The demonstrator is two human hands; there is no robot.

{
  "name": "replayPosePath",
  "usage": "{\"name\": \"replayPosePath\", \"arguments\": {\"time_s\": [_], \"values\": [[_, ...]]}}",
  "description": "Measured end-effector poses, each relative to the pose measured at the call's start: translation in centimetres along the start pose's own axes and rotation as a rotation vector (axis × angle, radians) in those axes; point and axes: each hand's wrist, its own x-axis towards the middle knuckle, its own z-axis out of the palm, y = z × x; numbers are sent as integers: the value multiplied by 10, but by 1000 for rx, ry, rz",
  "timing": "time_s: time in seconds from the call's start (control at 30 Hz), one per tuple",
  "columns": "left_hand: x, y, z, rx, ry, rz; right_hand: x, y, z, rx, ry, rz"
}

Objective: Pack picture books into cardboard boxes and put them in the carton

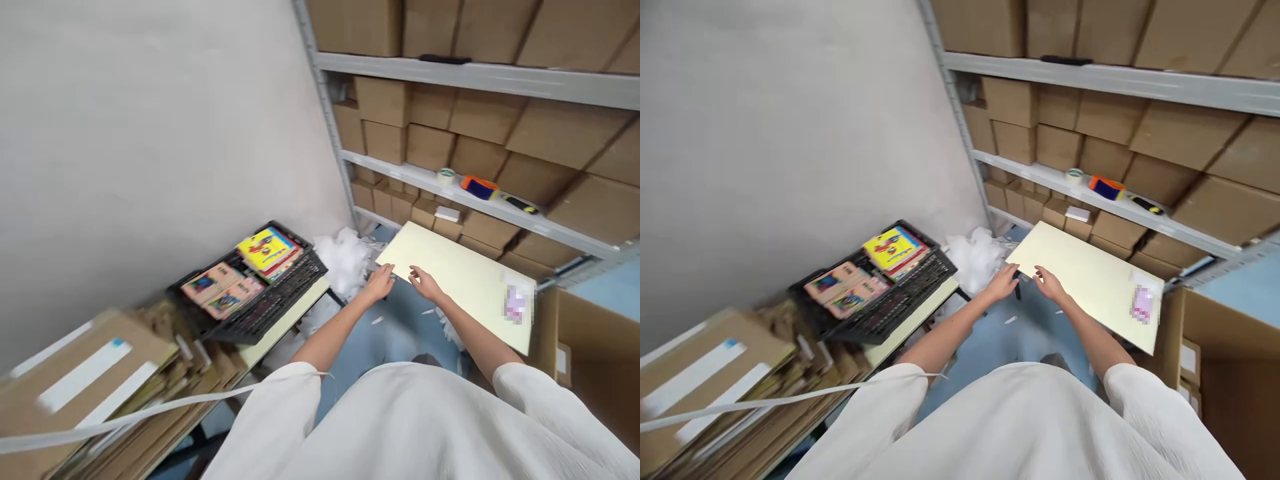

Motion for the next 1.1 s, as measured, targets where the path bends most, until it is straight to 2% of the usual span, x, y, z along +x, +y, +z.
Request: {"name": "replayPosePath", "arguments": {"time_s": [0.1, 0.23, 0.33, 0.47, 0.63, 0.8, 0.93, 1.1], "values": [[-31, -45, -20, -42, 98, -137, 47, -38, 32, 27, -154, -83], [-71, -90, -40, -54, 213, -355, 105, -80, 70, 11, -293, -251], [-103, -115, -55, -52, 307, -496, 144, -113, 97, 3, -407, -376], [-148, -137, -71, -52, 424, -664, 183, -163, 134, 11, -526, -544], [-202, -154, -84, -34, 498, -879, 198, -229, 187, 33, -649, -725], [-244, -181, -105, -4, 513, -993, 196, -285, 231, 7, -715, -862], [-268, -220, -128, 26, 528, -1015, 203, -324, 262, -15, -724, -920], [-289, -283, -160, 80, 469, -1018, 213, -377, 308, -34, -708, -945]]}}
